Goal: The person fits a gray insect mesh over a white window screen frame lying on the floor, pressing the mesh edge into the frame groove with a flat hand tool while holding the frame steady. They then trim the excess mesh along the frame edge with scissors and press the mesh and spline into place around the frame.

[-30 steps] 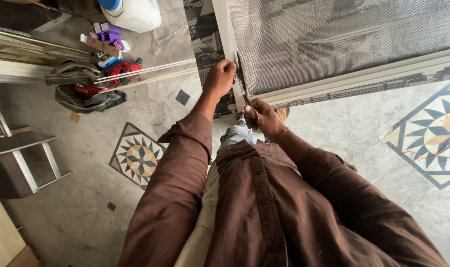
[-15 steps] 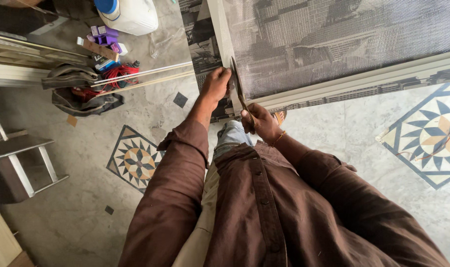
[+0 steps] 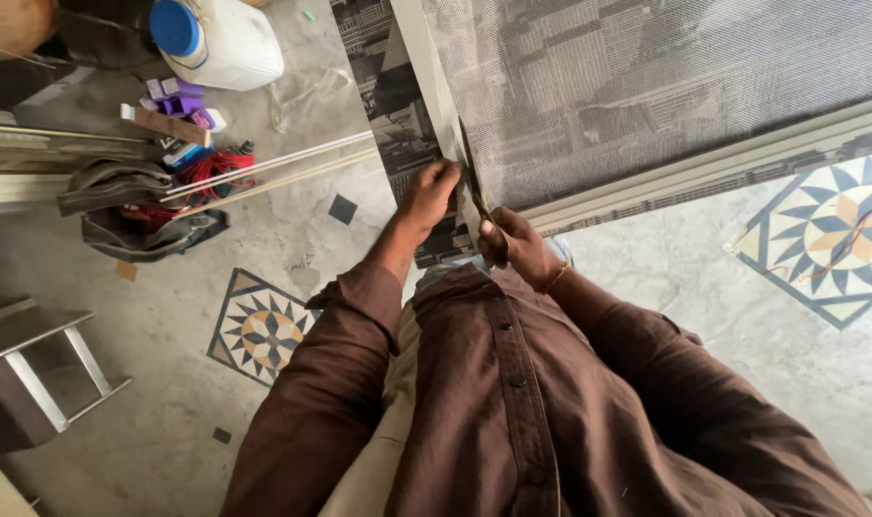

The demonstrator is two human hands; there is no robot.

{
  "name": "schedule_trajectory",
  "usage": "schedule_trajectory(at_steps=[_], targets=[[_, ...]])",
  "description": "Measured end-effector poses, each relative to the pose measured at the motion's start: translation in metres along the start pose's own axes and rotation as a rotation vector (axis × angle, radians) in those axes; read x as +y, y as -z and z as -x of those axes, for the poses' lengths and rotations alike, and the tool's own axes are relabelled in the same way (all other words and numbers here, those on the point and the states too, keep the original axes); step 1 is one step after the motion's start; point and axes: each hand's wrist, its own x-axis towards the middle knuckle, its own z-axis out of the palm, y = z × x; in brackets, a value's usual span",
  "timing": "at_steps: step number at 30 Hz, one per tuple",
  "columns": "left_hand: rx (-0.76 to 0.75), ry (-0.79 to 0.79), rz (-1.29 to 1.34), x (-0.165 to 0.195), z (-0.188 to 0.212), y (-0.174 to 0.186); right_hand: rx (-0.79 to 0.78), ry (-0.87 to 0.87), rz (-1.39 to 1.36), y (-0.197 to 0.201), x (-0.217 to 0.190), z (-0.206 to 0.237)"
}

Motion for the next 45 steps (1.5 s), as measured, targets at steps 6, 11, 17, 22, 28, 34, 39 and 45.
schedule_trajectory(at_steps=[6, 11, 17, 22, 28, 34, 39, 45], targets=[[-0.014, -0.019, 0.010, 0.000, 0.002, 0.002, 0.041, -0.011, 0.070, 0.002, 0.004, -0.003], [-0.036, 0.039, 0.077, 0.010, 0.005, 0.004, 0.008, -0.037, 0.150, 0.009, 0.002, -0.005], [0.006, -0.003, -0.087, 0.025, 0.013, 0.000, -0.011, -0.014, 0.068, 0.015, 0.012, -0.010], [0.194, -0.143, -0.424, 0.046, 0.002, -0.007, 0.003, -0.003, 0.110, 0.019, 0.020, -0.013], [0.270, -0.256, -0.602, 0.059, -0.032, -0.003, 0.019, -0.012, 0.085, 0.021, 0.011, -0.009], [0.099, -0.086, -0.130, 0.044, -0.042, 0.010, -0.041, -0.095, 0.029, 0.021, -0.015, -0.007], [0.049, -0.093, -0.054, 0.041, -0.040, 0.011, -0.045, -0.068, 0.020, 0.017, -0.037, -0.019], [-0.004, -0.087, 0.017, 0.055, -0.033, 0.010, -0.032, -0.079, -0.030, 0.012, -0.052, -0.042]])
